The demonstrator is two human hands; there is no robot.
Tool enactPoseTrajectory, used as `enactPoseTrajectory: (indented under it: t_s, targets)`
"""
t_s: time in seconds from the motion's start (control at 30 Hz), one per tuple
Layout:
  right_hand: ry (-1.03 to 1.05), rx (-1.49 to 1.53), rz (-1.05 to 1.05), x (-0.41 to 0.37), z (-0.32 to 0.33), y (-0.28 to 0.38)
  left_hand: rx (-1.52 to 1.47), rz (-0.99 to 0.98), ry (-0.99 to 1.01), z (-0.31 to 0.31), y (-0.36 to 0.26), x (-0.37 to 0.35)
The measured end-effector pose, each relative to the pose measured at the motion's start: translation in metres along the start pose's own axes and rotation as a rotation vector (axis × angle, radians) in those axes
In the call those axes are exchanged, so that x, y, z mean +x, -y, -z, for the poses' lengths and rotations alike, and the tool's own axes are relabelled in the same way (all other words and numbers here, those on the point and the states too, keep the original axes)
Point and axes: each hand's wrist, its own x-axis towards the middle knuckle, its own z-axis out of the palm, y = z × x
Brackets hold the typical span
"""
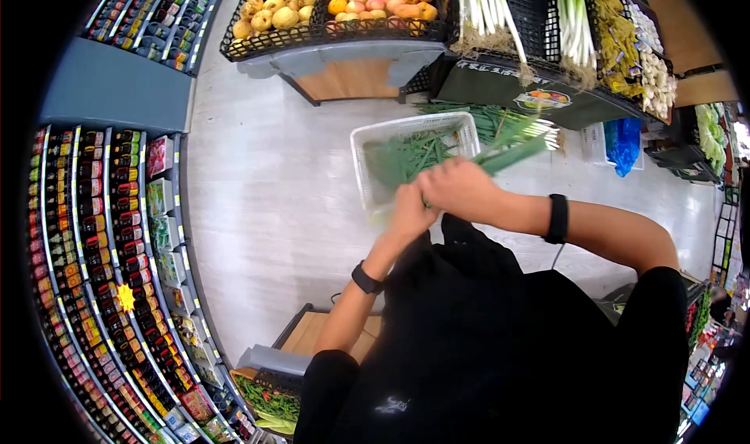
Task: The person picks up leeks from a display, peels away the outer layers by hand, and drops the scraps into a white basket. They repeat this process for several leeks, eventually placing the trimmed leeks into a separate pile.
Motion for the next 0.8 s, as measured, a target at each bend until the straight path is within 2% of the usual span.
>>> enactPoseTrajectory:
  t_s: [0.03,0.1,0.13,0.17,0.2,0.27,0.37,0.4,0.47,0.53,0.57,0.6,0.63,0.67,0.73,0.8]
  targets:
    - [-0.067,-0.070,-0.048,0.009,-0.004,0.006,0.130,-0.020,-0.018,0.000,0.001,0.006]
    - [-0.123,-0.154,-0.103,0.017,-0.008,0.008,0.093,0.002,-0.070,0.005,-0.003,0.009]
    - [-0.056,-0.031,-0.106,0.020,-0.010,0.005,0.074,0.039,-0.128,0.010,-0.005,0.010]
    - [0.008,0.099,-0.108,0.022,-0.013,0.004,0.125,0.060,-0.073,0.009,0.001,0.009]
    - [0.014,0.099,-0.112,0.024,-0.012,0.003,0.120,0.061,-0.069,0.009,0.004,0.008]
    - [0.212,0.150,-0.084,0.028,-0.010,0.002,0.172,-0.077,-0.057,0.011,0.011,0.006]
    - [0.318,0.238,-0.061,0.044,0.002,-0.001,0.146,-0.005,0.049,0.023,0.016,0.000]
    - [0.324,0.246,-0.057,0.046,0.005,0.002,0.142,0.004,0.052,0.028,0.017,-0.005]
    - [0.295,0.442,-0.027,0.051,0.014,0.003,0.222,0.022,0.113,0.041,0.017,-0.015]
    - [0.319,0.506,0.123,0.055,0.013,0.007,0.130,0.035,0.016,0.043,0.024,-0.038]
    - [0.186,0.576,0.177,0.051,0.003,0.009,0.176,-0.094,-0.045,0.046,0.030,-0.047]
    - [0.222,0.854,0.167,0.051,0.026,-0.003,0.254,0.064,0.050,0.062,0.014,-0.050]
    - [0.246,0.770,0.215,0.048,0.037,-0.014,0.257,0.066,0.102,0.081,0.015,-0.055]
    - [0.172,0.708,0.227,0.043,0.031,-0.019,0.210,-0.036,0.049,0.092,0.034,-0.068]
    - [0.068,0.703,0.075,0.038,0.026,-0.028,0.196,0.128,-0.009,0.116,0.019,-0.074]
    - [-0.078,0.725,-0.035,0.047,0.008,-0.034,0.134,0.087,-0.057,0.136,-0.007,-0.070]
